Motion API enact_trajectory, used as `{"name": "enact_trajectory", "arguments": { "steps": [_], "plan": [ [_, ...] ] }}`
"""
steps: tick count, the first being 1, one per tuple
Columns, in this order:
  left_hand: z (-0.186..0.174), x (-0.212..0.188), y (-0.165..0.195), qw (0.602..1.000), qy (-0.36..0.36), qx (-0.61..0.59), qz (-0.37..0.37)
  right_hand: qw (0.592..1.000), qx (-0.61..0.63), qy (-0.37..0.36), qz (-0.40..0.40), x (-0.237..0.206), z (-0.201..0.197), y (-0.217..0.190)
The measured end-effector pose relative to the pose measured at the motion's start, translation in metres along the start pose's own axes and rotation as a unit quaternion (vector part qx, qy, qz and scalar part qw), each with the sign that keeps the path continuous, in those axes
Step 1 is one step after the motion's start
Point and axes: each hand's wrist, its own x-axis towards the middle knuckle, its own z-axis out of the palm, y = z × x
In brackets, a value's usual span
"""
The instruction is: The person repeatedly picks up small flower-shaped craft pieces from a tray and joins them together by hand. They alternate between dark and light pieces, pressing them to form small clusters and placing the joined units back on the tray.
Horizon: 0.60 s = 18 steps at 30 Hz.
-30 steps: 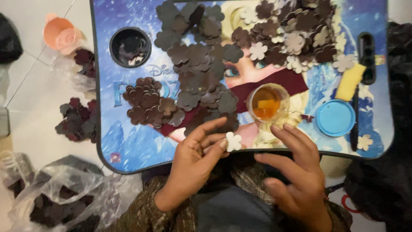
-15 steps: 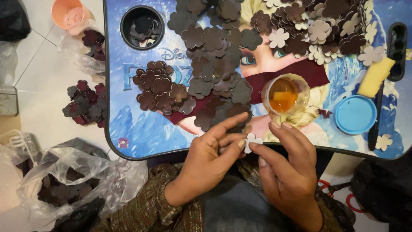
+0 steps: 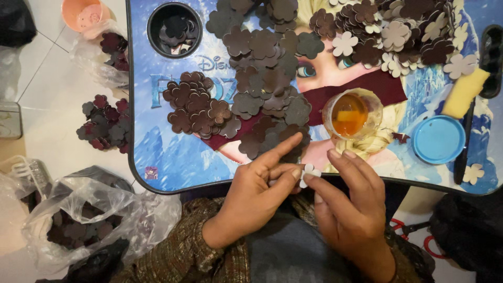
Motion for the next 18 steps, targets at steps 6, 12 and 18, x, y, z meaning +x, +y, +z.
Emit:
{"name": "enact_trajectory", "arguments": {
  "steps": [6,12,18],
  "plan": [
    [-0.003,0.002,-0.004,1.000,-0.009,-0.014,-0.006,0.969,0.214,0.041,0.120,-0.009,-0.017,0.004],
    [-0.006,0.001,-0.008,0.998,-0.042,-0.038,-0.015,0.970,0.215,0.092,0.069,-0.015,-0.004,0.016],
    [-0.005,-0.001,0.002,0.996,-0.065,-0.029,-0.058,0.982,0.160,0.098,0.014,-0.019,0.004,0.018]
  ]
}}
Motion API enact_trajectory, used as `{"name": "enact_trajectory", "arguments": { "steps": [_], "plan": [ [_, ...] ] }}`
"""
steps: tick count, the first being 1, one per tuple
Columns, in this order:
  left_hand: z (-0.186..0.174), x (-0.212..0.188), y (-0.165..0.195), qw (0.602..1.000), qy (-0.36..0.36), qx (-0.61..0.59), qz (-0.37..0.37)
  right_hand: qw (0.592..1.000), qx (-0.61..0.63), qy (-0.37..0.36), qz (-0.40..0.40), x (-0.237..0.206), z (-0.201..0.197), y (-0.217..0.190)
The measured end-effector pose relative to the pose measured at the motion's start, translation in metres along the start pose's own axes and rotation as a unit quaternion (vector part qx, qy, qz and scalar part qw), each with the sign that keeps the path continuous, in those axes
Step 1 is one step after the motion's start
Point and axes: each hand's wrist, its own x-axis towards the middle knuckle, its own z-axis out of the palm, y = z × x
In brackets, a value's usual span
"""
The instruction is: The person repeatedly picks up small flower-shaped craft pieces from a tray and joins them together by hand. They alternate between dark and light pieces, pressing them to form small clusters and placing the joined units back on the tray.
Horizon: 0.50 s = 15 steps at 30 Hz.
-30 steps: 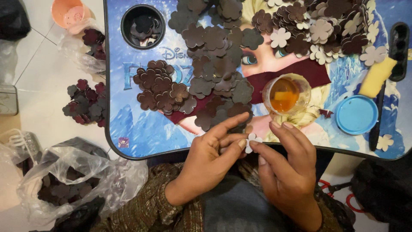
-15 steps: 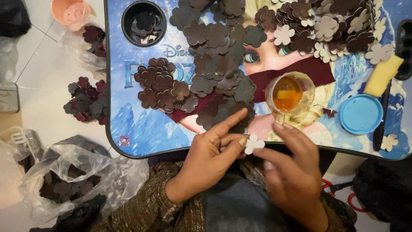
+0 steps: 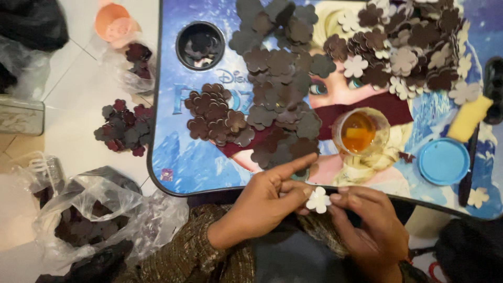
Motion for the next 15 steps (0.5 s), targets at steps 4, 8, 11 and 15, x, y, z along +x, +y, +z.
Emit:
{"name": "enact_trajectory", "arguments": {
  "steps": [4,8,11,15],
  "plan": [
    [0.005,-0.002,0.010,1.000,-0.015,-0.006,-0.008,0.996,0.083,0.019,-0.009,-0.007,0.003,0.009],
    [0.004,-0.007,0.032,0.972,0.079,0.222,-0.012,0.987,0.153,0.037,0.021,-0.018,0.004,0.021],
    [-0.006,-0.006,0.058,0.841,0.217,0.419,0.266,0.983,0.162,0.054,0.066,-0.023,0.003,0.030],
    [-0.027,0.010,0.095,0.702,0.294,0.540,0.359,0.962,0.224,0.062,0.142,-0.028,0.004,0.041]
  ]
}}
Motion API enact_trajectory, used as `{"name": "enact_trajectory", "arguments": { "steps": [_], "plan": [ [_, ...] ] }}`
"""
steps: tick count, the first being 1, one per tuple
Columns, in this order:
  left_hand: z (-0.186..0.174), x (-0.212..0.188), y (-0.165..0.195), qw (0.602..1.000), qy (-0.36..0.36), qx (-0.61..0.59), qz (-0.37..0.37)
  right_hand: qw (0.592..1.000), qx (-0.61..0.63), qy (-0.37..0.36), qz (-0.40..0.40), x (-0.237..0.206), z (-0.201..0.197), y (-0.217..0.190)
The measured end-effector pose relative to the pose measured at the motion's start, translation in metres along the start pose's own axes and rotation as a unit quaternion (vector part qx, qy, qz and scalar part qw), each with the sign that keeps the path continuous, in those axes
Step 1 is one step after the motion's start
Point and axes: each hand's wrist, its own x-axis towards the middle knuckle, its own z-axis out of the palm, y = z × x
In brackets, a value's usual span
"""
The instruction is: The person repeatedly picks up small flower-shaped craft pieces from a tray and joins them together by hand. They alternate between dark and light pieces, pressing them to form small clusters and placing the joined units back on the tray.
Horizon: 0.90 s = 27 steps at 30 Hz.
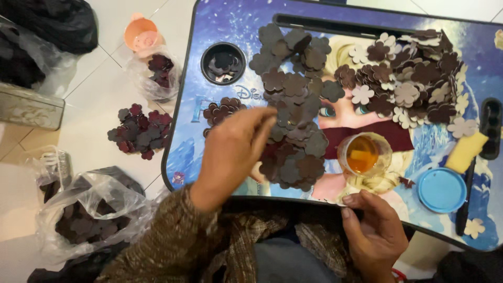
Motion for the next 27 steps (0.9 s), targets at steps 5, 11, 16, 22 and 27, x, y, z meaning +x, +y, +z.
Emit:
{"name": "enact_trajectory", "arguments": {
  "steps": [5,11,16,22,27],
  "plan": [
    [0.003,0.039,-0.019,0.998,0.000,0.056,0.013,0.999,0.001,-0.013,0.047,0.001,-0.009,0.008],
    [0.032,0.062,-0.033,0.993,-0.022,0.081,0.078,0.999,0.006,-0.035,0.033,0.005,-0.013,0.011],
    [0.051,0.080,-0.039,0.986,-0.055,0.115,0.106,0.998,0.009,-0.033,0.052,0.007,-0.012,0.009],
    [0.053,0.085,-0.034,0.989,-0.053,0.093,0.105,0.998,-0.011,-0.037,0.051,0.010,-0.012,0.007],
    [0.037,0.083,-0.013,0.991,0.005,0.036,0.131,0.998,-0.008,-0.038,0.051,0.011,-0.011,0.010]
  ]
}}
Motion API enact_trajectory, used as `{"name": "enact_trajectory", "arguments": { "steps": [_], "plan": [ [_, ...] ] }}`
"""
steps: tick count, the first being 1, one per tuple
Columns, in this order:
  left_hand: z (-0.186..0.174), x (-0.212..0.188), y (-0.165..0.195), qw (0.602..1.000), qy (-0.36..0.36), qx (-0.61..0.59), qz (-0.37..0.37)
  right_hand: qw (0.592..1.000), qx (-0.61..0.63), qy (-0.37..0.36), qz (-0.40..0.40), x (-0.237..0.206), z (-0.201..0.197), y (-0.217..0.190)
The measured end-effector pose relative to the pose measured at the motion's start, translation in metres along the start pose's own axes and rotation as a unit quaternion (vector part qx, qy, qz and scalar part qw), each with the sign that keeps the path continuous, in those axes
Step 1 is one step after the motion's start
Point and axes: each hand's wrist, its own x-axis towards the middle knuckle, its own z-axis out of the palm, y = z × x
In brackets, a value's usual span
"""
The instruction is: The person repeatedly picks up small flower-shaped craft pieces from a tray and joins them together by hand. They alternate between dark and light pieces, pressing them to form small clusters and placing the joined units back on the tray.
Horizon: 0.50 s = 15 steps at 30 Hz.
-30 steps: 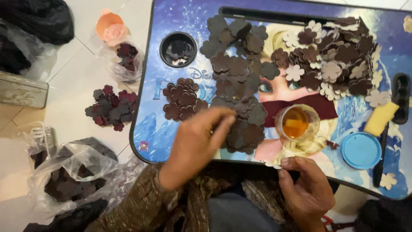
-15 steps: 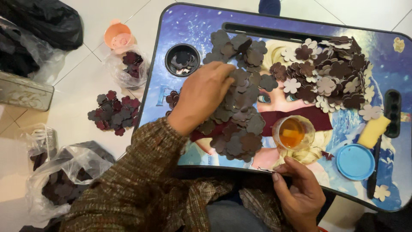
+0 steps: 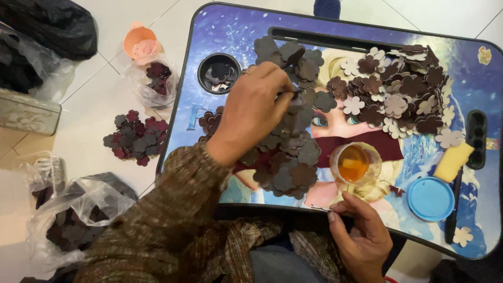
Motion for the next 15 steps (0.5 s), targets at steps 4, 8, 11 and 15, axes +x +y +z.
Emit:
{"name": "enact_trajectory", "arguments": {
  "steps": [4,8,11,15],
  "plan": [
    [-0.025,-0.023,0.019,0.957,-0.083,-0.165,-0.224,1.000,0.013,0.005,0.010,0.000,-0.003,0.001],
    [-0.022,-0.067,0.043,0.823,-0.132,-0.427,-0.352,0.997,0.040,0.028,0.060,0.002,-0.005,-0.007],
    [-0.007,-0.107,0.056,0.694,-0.111,-0.553,-0.447,0.993,0.060,0.050,0.084,0.000,-0.005,-0.022],
    [0.010,-0.148,0.063,0.618,-0.125,-0.619,-0.468,0.988,0.078,0.051,0.122,-0.001,0.004,-0.043]
  ]
}}
